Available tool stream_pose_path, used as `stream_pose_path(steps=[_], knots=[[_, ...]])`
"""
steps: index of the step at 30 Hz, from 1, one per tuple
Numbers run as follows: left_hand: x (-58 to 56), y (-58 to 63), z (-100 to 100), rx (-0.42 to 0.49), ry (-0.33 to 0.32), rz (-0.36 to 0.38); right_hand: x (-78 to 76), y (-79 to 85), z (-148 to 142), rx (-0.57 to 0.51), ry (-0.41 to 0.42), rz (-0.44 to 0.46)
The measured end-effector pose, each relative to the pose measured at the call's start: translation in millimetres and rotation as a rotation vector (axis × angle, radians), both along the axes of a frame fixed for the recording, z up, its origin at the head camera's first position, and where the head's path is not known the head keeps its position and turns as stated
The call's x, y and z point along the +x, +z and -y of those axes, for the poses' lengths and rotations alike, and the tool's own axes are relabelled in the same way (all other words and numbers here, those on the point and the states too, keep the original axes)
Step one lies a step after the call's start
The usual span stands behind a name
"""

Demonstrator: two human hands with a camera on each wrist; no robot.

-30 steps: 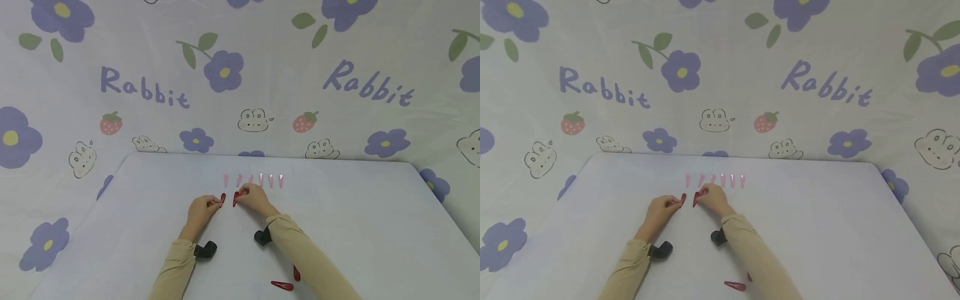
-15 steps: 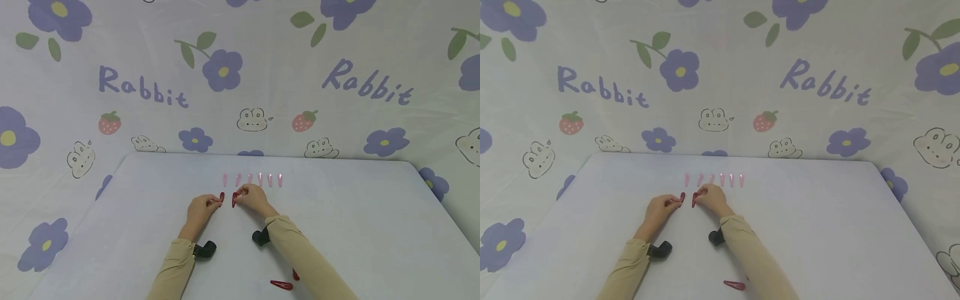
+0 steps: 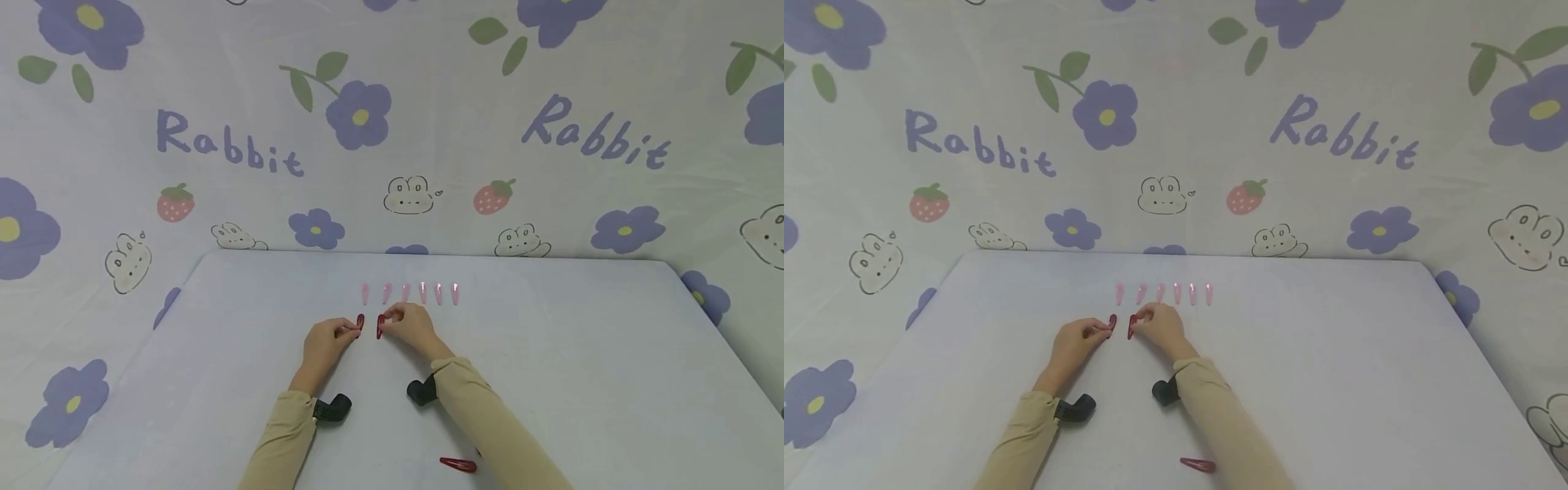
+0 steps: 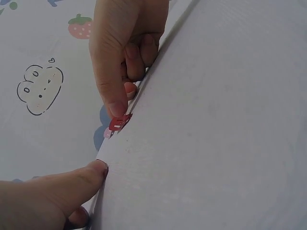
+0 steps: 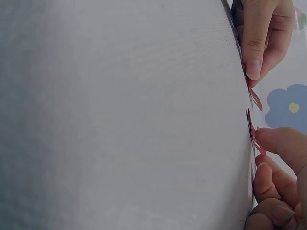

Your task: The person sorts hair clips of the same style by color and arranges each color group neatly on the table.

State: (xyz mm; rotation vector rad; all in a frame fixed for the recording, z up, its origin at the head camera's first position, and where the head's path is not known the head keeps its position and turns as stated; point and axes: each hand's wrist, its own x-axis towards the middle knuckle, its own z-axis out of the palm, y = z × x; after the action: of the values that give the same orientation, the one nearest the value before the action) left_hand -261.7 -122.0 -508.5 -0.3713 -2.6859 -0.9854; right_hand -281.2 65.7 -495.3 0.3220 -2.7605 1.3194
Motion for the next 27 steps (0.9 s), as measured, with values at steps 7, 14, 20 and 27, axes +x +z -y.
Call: stream_pose_path(steps=[7,14,20,27], knots=[[-0.9,1.2,-1,0.011,-0.006,0.007,0.8,0.1,-4,-0.032,0.036,-0.020],[0.8,1.6,-2,0.019,0.001,0.021,3.8,-2.5,-6,-0.065,0.036,-0.011],[2.6,1.6,-1,0.018,0.001,0.024,9.3,-3.4,-8,-0.100,0.034,0.010],[2.3,0.7,-2,0.019,0.019,0.024,18.4,5.2,-15,-0.201,0.016,0.176]])
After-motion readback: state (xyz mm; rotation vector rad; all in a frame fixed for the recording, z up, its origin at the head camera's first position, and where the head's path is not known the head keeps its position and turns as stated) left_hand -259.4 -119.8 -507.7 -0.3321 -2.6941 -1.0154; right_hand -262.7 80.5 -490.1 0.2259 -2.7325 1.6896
